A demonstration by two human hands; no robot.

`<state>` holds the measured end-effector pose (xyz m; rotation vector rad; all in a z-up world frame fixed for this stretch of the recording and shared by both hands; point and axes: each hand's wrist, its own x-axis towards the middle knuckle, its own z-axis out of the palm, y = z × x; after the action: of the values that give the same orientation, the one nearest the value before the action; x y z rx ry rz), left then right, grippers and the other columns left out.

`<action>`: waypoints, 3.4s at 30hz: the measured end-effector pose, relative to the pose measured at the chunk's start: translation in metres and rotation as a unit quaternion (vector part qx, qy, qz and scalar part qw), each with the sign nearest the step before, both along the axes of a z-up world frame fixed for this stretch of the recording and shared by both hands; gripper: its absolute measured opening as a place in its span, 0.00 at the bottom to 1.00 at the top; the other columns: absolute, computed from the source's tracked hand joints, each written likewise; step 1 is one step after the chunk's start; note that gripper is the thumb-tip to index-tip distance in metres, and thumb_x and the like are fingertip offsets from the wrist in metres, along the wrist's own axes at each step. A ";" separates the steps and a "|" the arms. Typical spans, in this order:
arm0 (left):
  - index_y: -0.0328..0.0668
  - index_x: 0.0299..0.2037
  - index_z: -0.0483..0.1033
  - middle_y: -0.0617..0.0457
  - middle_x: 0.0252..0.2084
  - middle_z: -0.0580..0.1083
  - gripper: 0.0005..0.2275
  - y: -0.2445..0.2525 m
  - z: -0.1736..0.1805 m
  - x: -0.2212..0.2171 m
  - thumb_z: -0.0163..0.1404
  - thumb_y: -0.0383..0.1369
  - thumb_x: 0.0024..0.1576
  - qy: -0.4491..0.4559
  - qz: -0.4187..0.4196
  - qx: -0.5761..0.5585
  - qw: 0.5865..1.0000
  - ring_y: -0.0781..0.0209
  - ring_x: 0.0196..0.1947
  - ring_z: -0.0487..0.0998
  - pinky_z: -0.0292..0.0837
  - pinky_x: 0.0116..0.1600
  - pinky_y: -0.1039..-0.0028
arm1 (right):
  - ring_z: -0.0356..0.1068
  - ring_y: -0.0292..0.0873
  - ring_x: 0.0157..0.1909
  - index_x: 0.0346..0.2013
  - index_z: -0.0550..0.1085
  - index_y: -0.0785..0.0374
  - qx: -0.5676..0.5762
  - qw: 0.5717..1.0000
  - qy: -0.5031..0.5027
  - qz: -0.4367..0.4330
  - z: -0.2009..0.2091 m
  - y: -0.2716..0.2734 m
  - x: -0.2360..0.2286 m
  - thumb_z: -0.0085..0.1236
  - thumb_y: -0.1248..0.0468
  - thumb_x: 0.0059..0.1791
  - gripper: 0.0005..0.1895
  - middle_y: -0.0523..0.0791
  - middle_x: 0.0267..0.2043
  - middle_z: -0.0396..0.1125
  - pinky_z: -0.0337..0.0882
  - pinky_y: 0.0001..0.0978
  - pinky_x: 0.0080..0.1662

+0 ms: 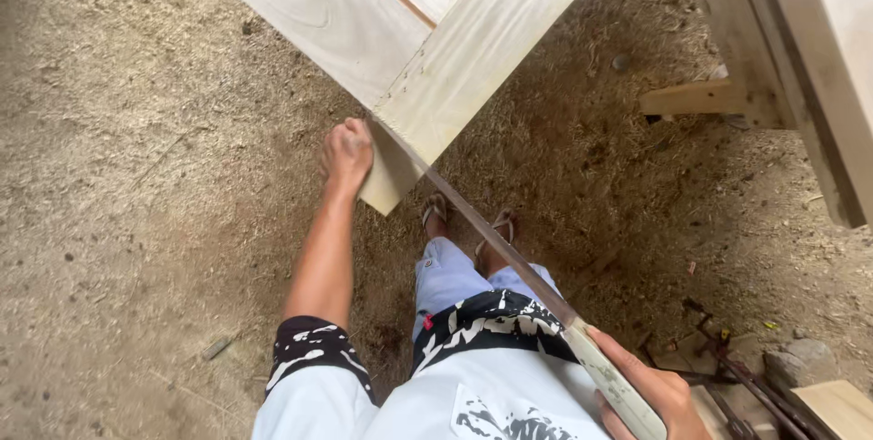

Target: The person uses a hand saw to cut a small rectangular piece of wood from the edge of a larger wooden board. They hold the board steady with one hand while sawing with the other, eventually detaching the piece.

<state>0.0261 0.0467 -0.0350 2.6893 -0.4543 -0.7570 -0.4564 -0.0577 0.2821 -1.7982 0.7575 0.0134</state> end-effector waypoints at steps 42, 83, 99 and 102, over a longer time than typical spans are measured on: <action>0.34 0.45 0.79 0.32 0.47 0.75 0.22 -0.020 0.060 -0.007 0.37 0.46 0.65 -0.014 0.009 -0.034 0.999 0.31 0.48 0.75 0.67 0.53 0.44 | 0.76 0.49 0.34 0.68 0.67 0.57 -0.078 0.991 -0.107 0.020 -0.113 -0.013 0.225 0.65 0.62 0.43 0.38 0.53 0.40 0.76 0.77 0.40 0.42; 0.34 0.34 0.80 0.38 0.32 0.76 0.28 -0.021 0.041 -0.009 0.29 0.44 0.72 0.006 0.005 -0.013 1.000 0.41 0.34 0.79 0.73 0.47 0.47 | 0.80 0.41 0.33 0.68 0.65 0.59 0.015 1.000 -0.010 0.004 0.010 -0.007 0.053 0.55 0.69 0.37 0.42 0.47 0.43 0.81 0.81 0.34 0.38; 0.35 0.40 0.77 0.34 0.43 0.76 0.21 -0.013 0.040 -0.001 0.32 0.42 0.67 -0.008 -0.043 -0.044 0.998 0.38 0.45 0.76 0.67 0.53 0.47 | 0.73 0.49 0.28 0.68 0.64 0.55 -0.033 0.999 -0.021 0.033 -0.021 -0.014 0.124 0.61 0.65 0.39 0.41 0.48 0.35 0.77 0.73 0.42 0.38; 0.29 0.38 0.75 0.32 0.43 0.75 0.25 -0.017 0.063 -0.015 0.29 0.44 0.69 0.014 -0.001 -0.037 0.999 0.38 0.47 0.75 0.64 0.58 0.48 | 0.80 0.42 0.31 0.71 0.64 0.57 0.005 1.000 -0.002 0.018 0.037 -0.006 0.057 0.54 0.68 0.39 0.42 0.47 0.39 0.78 0.79 0.33 0.38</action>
<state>0.0114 0.0302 0.0283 2.6076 -0.4682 -0.7612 -0.3989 -0.0638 0.3194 -1.8016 0.7202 0.0367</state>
